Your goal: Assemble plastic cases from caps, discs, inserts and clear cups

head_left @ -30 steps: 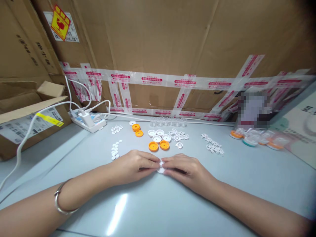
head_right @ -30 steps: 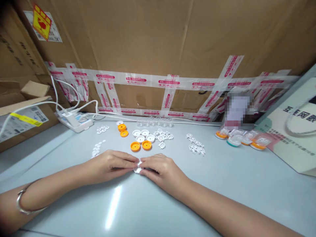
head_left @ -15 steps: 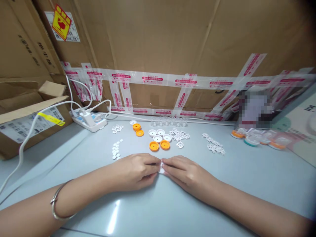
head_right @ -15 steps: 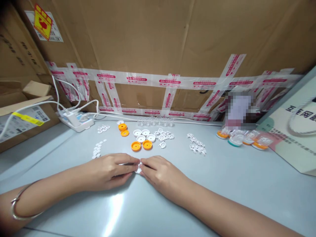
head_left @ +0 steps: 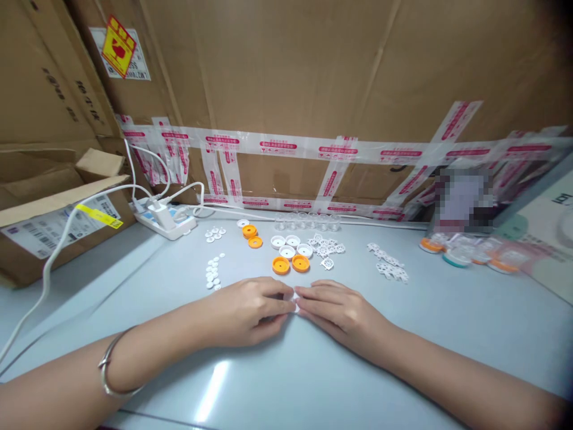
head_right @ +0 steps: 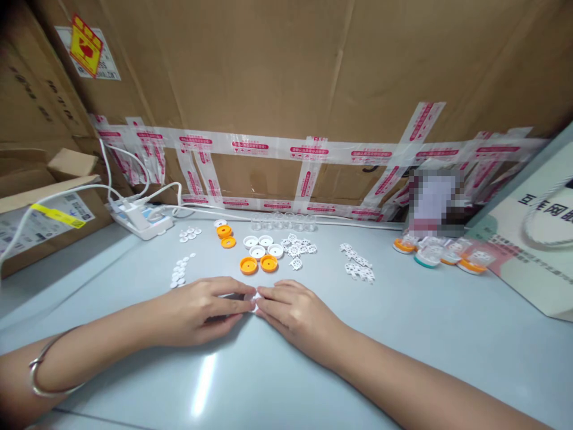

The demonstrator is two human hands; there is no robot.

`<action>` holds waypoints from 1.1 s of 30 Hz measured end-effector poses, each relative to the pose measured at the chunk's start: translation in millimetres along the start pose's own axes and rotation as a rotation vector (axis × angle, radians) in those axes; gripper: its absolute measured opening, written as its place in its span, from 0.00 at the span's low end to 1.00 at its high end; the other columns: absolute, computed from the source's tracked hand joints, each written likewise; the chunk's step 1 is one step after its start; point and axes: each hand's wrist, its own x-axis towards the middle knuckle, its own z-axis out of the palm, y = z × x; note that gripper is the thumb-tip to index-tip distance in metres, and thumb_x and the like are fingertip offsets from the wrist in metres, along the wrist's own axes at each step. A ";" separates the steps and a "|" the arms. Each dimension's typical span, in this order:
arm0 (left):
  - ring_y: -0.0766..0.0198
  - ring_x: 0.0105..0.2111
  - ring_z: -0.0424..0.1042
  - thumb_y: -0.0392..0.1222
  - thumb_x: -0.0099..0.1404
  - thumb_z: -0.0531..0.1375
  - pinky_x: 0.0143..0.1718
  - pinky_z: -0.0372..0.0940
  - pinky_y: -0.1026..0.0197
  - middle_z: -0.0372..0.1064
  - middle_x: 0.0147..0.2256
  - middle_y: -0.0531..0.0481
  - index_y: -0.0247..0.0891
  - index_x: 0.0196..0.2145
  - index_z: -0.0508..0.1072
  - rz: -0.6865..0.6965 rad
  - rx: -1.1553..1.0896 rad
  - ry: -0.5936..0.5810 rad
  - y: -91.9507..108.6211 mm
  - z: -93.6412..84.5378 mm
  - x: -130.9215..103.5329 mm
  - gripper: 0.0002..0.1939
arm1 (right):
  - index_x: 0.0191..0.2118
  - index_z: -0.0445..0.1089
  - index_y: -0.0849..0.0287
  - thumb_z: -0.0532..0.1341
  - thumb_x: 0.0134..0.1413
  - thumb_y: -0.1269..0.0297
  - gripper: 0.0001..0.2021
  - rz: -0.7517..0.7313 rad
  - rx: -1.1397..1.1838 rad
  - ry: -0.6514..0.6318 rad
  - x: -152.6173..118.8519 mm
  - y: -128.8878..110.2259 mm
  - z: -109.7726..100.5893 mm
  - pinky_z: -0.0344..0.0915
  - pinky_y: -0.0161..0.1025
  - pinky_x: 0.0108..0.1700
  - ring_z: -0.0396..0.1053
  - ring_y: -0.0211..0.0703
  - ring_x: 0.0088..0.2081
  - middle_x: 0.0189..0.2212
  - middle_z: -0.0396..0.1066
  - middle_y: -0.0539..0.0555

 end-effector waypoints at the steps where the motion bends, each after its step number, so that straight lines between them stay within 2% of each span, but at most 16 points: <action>1: 0.59 0.45 0.70 0.34 0.64 0.51 0.46 0.67 0.58 0.69 0.46 0.41 0.37 0.47 0.71 -0.007 -0.005 0.001 0.9 0.7 -0.1 0.15 | 0.39 0.72 0.58 0.55 0.59 0.70 0.09 0.012 0.006 -0.002 0.0 0.2 0.3 0.71 0.41 0.41 0.74 0.41 0.37 0.38 0.76 0.56; 5: 0.60 0.46 0.69 0.35 0.64 0.52 0.47 0.66 0.59 0.68 0.47 0.41 0.37 0.48 0.70 -0.004 -0.009 -0.007 2.3 1.2 0.8 0.16 | 0.40 0.72 0.57 0.56 0.57 0.69 0.09 0.053 0.065 0.023 -0.6 2.5 2.2 0.71 0.40 0.41 0.73 0.41 0.38 0.39 0.76 0.55; 7: 0.61 0.45 0.70 0.36 0.64 0.53 0.47 0.66 0.60 0.69 0.46 0.42 0.37 0.46 0.71 0.019 -0.021 0.047 -2.3 -3.3 2.1 0.14 | 0.40 0.72 0.56 0.57 0.57 0.68 0.08 0.081 0.117 0.021 -1.0 3.4 2.5 0.71 0.40 0.43 0.73 0.41 0.39 0.39 0.76 0.55; 9: 0.63 0.43 0.71 0.37 0.64 0.53 0.46 0.66 0.61 0.72 0.43 0.44 0.36 0.42 0.73 0.001 -0.023 0.218 -12.8 -12.1 3.4 0.12 | 0.41 0.71 0.56 0.57 0.56 0.68 0.08 0.136 0.172 -0.007 -1.0 3.5 1.9 0.70 0.39 0.44 0.73 0.41 0.41 0.40 0.76 0.54; 11: 0.63 0.40 0.72 0.36 0.64 0.53 0.44 0.67 0.60 0.74 0.38 0.45 0.36 0.39 0.74 -0.113 0.020 0.444 -28.8 -23.1 3.9 0.10 | 0.42 0.71 0.55 0.57 0.56 0.68 0.09 0.215 0.215 -0.037 -0.8 2.7 0.6 0.69 0.38 0.45 0.72 0.41 0.43 0.40 0.75 0.54; 12: 0.63 0.39 0.72 0.37 0.64 0.53 0.42 0.67 0.60 0.74 0.37 0.45 0.36 0.38 0.74 -0.199 0.053 0.510 -37.7 -28.0 3.7 0.10 | 0.42 0.70 0.56 0.58 0.55 0.68 0.09 0.255 0.230 -0.052 -0.6 2.2 -0.1 0.69 0.38 0.45 0.72 0.41 0.43 0.41 0.75 0.54; 13: 0.62 0.38 0.72 0.38 0.64 0.53 0.38 0.68 0.61 0.74 0.38 0.45 0.35 0.38 0.74 -0.296 0.083 0.522 -46.7 -31.8 3.3 0.10 | 0.43 0.70 0.56 0.58 0.55 0.68 0.09 0.292 0.243 -0.066 -0.4 1.5 -0.8 0.69 0.38 0.45 0.72 0.41 0.43 0.41 0.75 0.54; 14: 0.62 0.37 0.72 0.38 0.64 0.53 0.36 0.68 0.62 0.73 0.38 0.45 0.36 0.39 0.74 -0.379 0.099 0.492 -55.0 -34.1 2.7 0.11 | 0.43 0.69 0.56 0.58 0.54 0.68 0.10 0.325 0.254 -0.079 -0.3 1.0 -1.4 0.69 0.38 0.45 0.72 0.41 0.43 0.41 0.74 0.54; 16: 0.62 0.36 0.72 0.39 0.64 0.53 0.35 0.67 0.62 0.73 0.39 0.46 0.36 0.39 0.74 -0.449 0.115 0.377 -68.5 -33.5 1.2 0.11 | 0.44 0.67 0.56 0.59 0.53 0.68 0.11 0.381 0.269 -0.102 -0.2 0.3 -2.2 0.69 0.38 0.44 0.72 0.41 0.42 0.41 0.73 0.54; 18: 0.61 0.39 0.71 0.39 0.63 0.53 0.40 0.66 0.59 0.72 0.42 0.45 0.37 0.41 0.73 -0.430 0.146 0.266 -76.5 -27.8 -0.2 0.11 | 0.45 0.66 0.56 0.60 0.51 0.66 0.13 0.425 0.276 -0.105 -0.5 0.3 -2.8 0.68 0.38 0.43 0.71 0.41 0.42 0.42 0.72 0.54; 20: 0.59 0.43 0.70 0.38 0.63 0.53 0.45 0.64 0.57 0.71 0.44 0.44 0.37 0.43 0.72 -0.396 0.182 0.210 -80.0 -20.7 -1.4 0.12 | 0.45 0.65 0.57 0.61 0.50 0.65 0.14 0.449 0.279 -0.096 -0.7 0.6 -3.3 0.68 0.39 0.44 0.70 0.42 0.42 0.42 0.71 0.55; 22: 0.58 0.45 0.69 0.38 0.64 0.53 0.47 0.62 0.56 0.70 0.45 0.44 0.36 0.43 0.72 -0.386 0.200 0.198 -80.9 -15.4 -2.3 0.12 | 0.44 0.64 0.57 0.61 0.49 0.65 0.15 0.460 0.284 -0.096 -0.5 0.9 -3.9 0.67 0.39 0.44 0.70 0.42 0.42 0.42 0.71 0.55; 28: 0.58 0.40 0.70 0.37 0.62 0.54 0.43 0.64 0.57 0.72 0.38 0.45 0.36 0.37 0.73 -0.386 0.190 0.175 -83.6 -15.0 -3.7 0.09 | 0.44 0.64 0.57 0.61 0.49 0.64 0.15 0.501 0.318 -0.112 0.5 1.2 -4.2 0.66 0.41 0.45 0.69 0.43 0.43 0.42 0.70 0.55; 31: 0.58 0.39 0.70 0.37 0.62 0.54 0.42 0.64 0.57 0.72 0.37 0.45 0.36 0.34 0.72 -0.392 0.180 0.199 -82.5 -17.2 -2.4 0.07 | 0.44 0.64 0.57 0.62 0.49 0.63 0.15 0.519 0.338 -0.119 -0.7 1.9 -3.6 0.65 0.40 0.46 0.68 0.42 0.43 0.42 0.69 0.55; 33: 0.58 0.41 0.70 0.39 0.63 0.54 0.44 0.64 0.56 0.71 0.39 0.44 0.36 0.35 0.71 -0.393 0.178 0.235 -76.9 -17.8 -0.4 0.08 | 0.44 0.64 0.57 0.61 0.49 0.62 0.15 0.529 0.350 -0.124 -1.9 2.6 -2.8 0.65 0.40 0.46 0.68 0.42 0.44 0.43 0.69 0.54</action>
